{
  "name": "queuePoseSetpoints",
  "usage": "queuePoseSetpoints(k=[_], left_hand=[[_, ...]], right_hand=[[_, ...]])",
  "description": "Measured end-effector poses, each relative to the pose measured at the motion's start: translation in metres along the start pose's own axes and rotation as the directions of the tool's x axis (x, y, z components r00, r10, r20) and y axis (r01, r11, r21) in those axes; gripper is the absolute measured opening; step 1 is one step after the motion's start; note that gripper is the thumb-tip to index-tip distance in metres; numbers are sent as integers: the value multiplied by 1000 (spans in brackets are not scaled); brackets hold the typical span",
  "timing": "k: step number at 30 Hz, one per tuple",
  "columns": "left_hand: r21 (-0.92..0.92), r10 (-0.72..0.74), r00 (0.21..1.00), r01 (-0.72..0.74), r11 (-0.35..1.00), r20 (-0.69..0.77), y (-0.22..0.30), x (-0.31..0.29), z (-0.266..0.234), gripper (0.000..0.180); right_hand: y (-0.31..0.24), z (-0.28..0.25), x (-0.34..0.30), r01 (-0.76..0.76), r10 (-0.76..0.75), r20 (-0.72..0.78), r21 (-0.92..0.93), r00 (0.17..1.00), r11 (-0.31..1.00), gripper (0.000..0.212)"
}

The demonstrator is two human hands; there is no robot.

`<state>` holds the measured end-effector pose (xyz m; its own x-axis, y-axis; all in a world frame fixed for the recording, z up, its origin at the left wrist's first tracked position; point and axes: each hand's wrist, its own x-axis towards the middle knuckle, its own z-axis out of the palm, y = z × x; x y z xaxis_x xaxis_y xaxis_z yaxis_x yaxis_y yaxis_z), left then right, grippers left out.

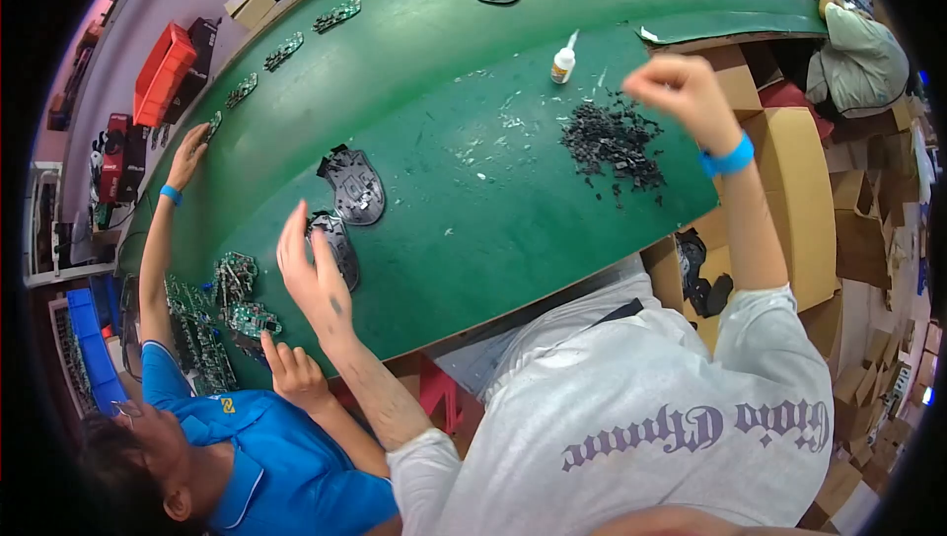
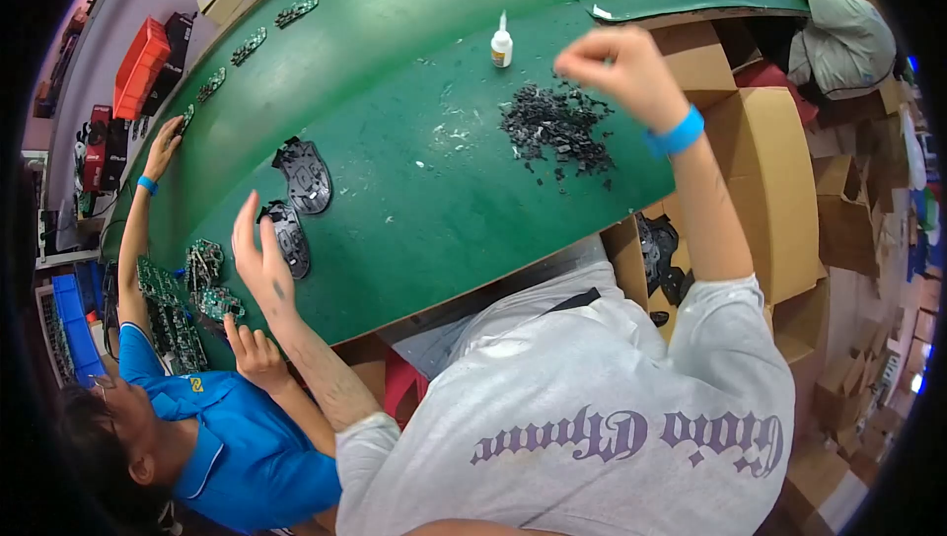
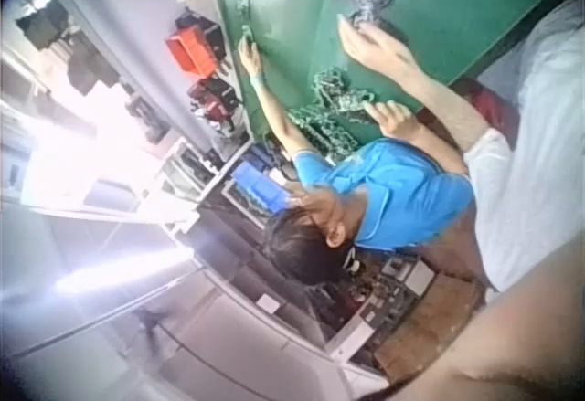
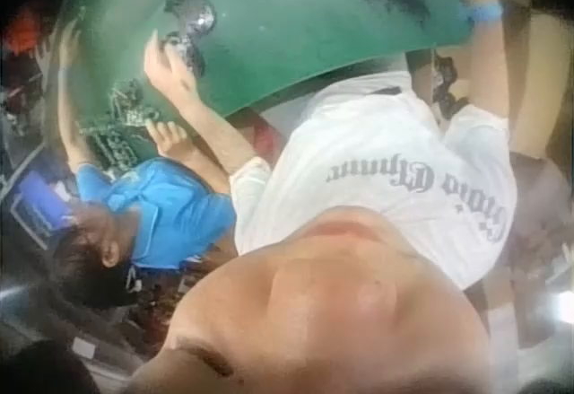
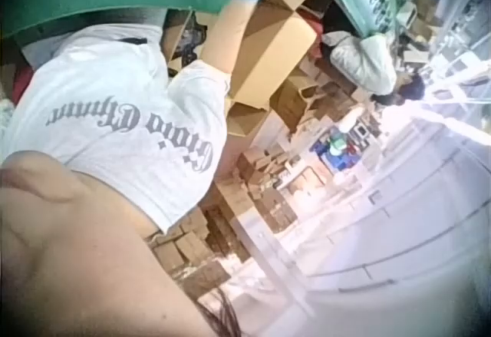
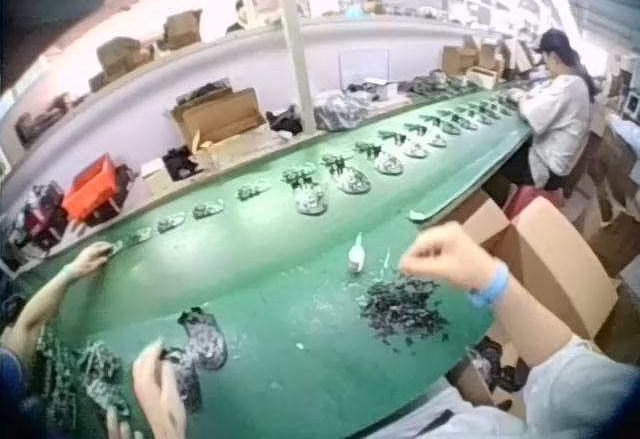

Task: The person assembles computer mouse base plates by applying small components and mouse pads to them, using an adhesive applicator to secure the parts.

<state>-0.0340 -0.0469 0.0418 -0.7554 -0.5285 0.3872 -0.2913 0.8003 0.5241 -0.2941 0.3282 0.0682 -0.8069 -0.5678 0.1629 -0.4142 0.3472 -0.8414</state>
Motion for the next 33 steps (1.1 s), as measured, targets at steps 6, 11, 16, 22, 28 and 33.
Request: queuePoseSetpoints(k=[6,11,16,22,28,33], left_hand=[[396,25,972,-119,910,235,-23,37,50,54],[360,32,976,-110,926,215,5,29,47,57],[202,21,937,-97,974,349,37,2,37,63],[109,-50,914,7,994,402,64,-8,41,64],[64,127,953,-150,987,275,55,-17,53,46],[-280,-43,951,133,951,307,60,-25,53,30]], right_hand=[[16,30,-66,159,-155,36,-297,987,941,9],[17,36,-67,299,-262,144,-436,954,849,11],[16,36,-59,432,-363,235,-497,902,752,11],[-2,40,-67,76,-73,33,-100,997,992,14],[-17,87,-86,-118,107,54,594,993,796,30],[-24,107,-88,8,-18,23,360,1000,933,19]])
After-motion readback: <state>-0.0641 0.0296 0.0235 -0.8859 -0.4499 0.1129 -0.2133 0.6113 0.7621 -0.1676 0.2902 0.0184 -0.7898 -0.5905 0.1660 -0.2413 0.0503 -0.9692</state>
